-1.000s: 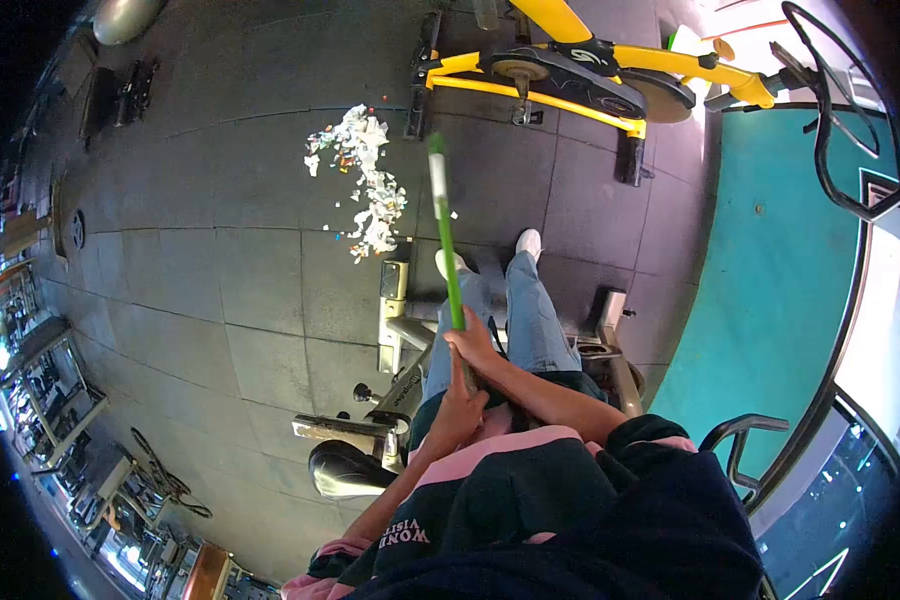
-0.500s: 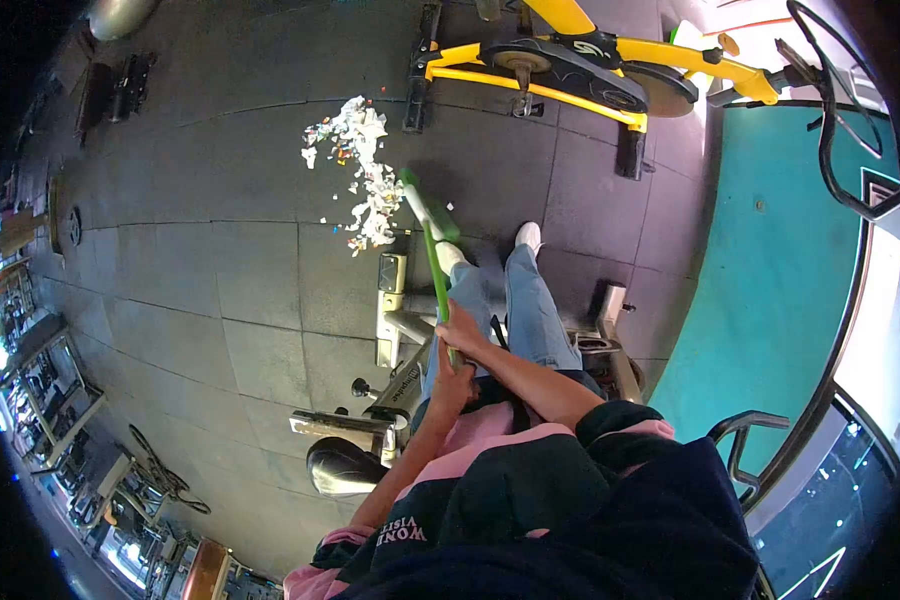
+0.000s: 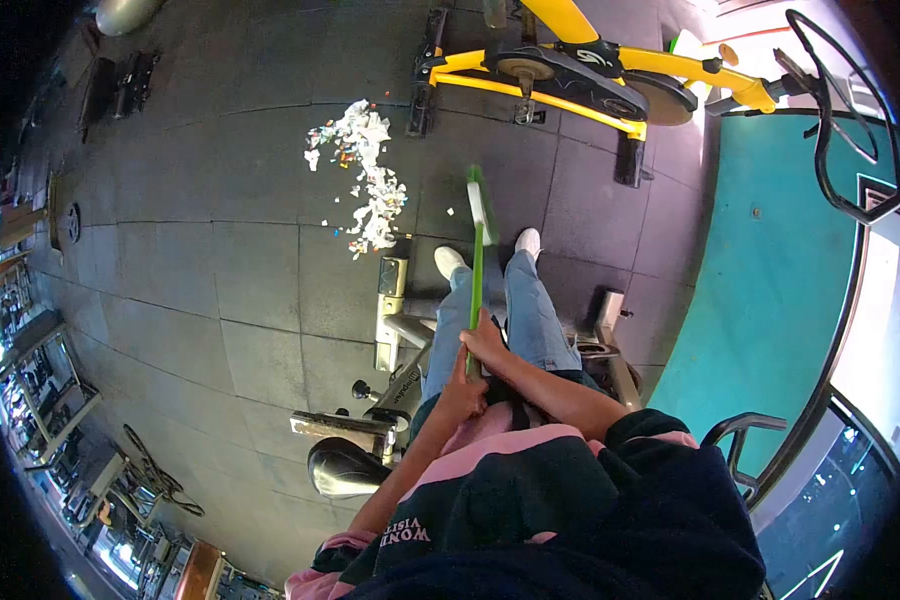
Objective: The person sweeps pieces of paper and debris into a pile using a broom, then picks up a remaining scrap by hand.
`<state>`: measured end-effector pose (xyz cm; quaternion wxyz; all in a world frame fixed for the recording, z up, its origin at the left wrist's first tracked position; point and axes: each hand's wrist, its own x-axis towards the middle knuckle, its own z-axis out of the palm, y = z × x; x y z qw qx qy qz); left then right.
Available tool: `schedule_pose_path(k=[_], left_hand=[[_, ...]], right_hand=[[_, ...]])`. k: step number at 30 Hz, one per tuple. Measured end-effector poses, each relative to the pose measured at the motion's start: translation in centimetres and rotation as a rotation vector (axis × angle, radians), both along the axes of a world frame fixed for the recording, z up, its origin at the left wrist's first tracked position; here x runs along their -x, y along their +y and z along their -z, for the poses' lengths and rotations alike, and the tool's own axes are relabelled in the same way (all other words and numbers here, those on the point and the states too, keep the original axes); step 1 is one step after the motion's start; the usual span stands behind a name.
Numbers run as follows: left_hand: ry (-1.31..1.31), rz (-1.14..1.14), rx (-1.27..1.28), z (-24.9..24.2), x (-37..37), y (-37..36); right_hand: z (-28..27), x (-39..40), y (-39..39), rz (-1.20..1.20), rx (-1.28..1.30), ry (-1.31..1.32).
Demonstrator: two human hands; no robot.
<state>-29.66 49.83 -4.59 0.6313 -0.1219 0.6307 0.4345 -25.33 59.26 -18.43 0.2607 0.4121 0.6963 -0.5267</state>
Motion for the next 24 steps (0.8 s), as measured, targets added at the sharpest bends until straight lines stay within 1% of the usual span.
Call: schedule_pose_path(k=[1, 2, 3, 4, 6, 7, 9, 10, 12, 13, 14, 15, 16, 18, 19, 21, 22, 24], left_hand=[[-0.003, -0.001, -0.001, 2.3, -1.3, -0.6], [0.037, -0.007, -0.009, 6.5, -3.5, -1.5], [0.078, -0.013, -0.016, 8.8, -4.7, -2.1], [0.077, -0.013, -0.015, 8.7, -4.8, -2.0], [0.259, 0.013, 0.059, 8.9, -4.7, -1.5], [0.258, 0.013, 0.063, 8.8, -4.8, -1.9], [0.492, -0.009, -0.051, 8.1, -5.6, -3.3], [0.487, -0.006, -0.051, 6.7, -5.1, -3.1], [0.255, -0.101, -0.011, 4.3, -4.0, -2.4], [0.255, -0.102, -0.015, 5.0, -4.4, -2.7], [0.363, -0.09, -0.066, 6.1, -5.4, -3.2], [0.474, -0.079, -0.116, 5.6, -5.0, -2.9], [0.476, -0.081, -0.115, 4.9, -4.7, -2.7], [0.383, -0.227, -0.161, 3.0, -4.0, -2.3], [0.386, -0.229, -0.158, 3.1, -4.3, -2.4], [0.353, -0.306, -0.218, 3.2, -5.0, -2.6], [0.355, -0.308, -0.22, 1.6, -4.0, -2.0], [0.345, -0.157, -0.097, -1.6, -2.5, -1.3]], right_hand=[[1.0, -0.3, -0.1, -0.001, -0.001, -0.003], [2.1, -0.6, -0.2, -0.032, 0.01, -0.01], [3.1, -1.0, -0.3, -0.064, 0.023, -0.016], [4.0, -1.2, -0.7, -0.064, 0.024, -0.017], [5.4, -0.8, -1.4, -0.219, -0.051, -0.051], [5.5, -0.9, -1.8, -0.22, -0.047, -0.051], [5.0, -1.6, -2.9, -0.204, -0.081, 0.022], [4.3, -1.3, -2.9, -0.202, -0.081, 0.017], [2.7, -0.2, -2.4, -0.242, 0.023, -0.056], [2.2, 0.4, -2.3, -0.242, 0.019, -0.056], [1.7, 0.9, -2.5, -0.202, 0.023, -0.006], [1.7, 1.1, -2.7, -0.163, 0.028, 0.047], [1.8, 1.4, -3.0, -0.165, 0.028, 0.048], [1.9, 1.7, -3.7, -0.149, -0.004, 0.23], [0.8, 2.2, -3.6, -0.151, -0.001, 0.232], [-1.3, 3.1, -3.3, -0.112, 0.104, 0.169], [-1.6, 3.0, -3.1, -0.114, 0.102, 0.17], [-2.2, 2.5, -2.8, -0.093, 0.116, 0.165]])
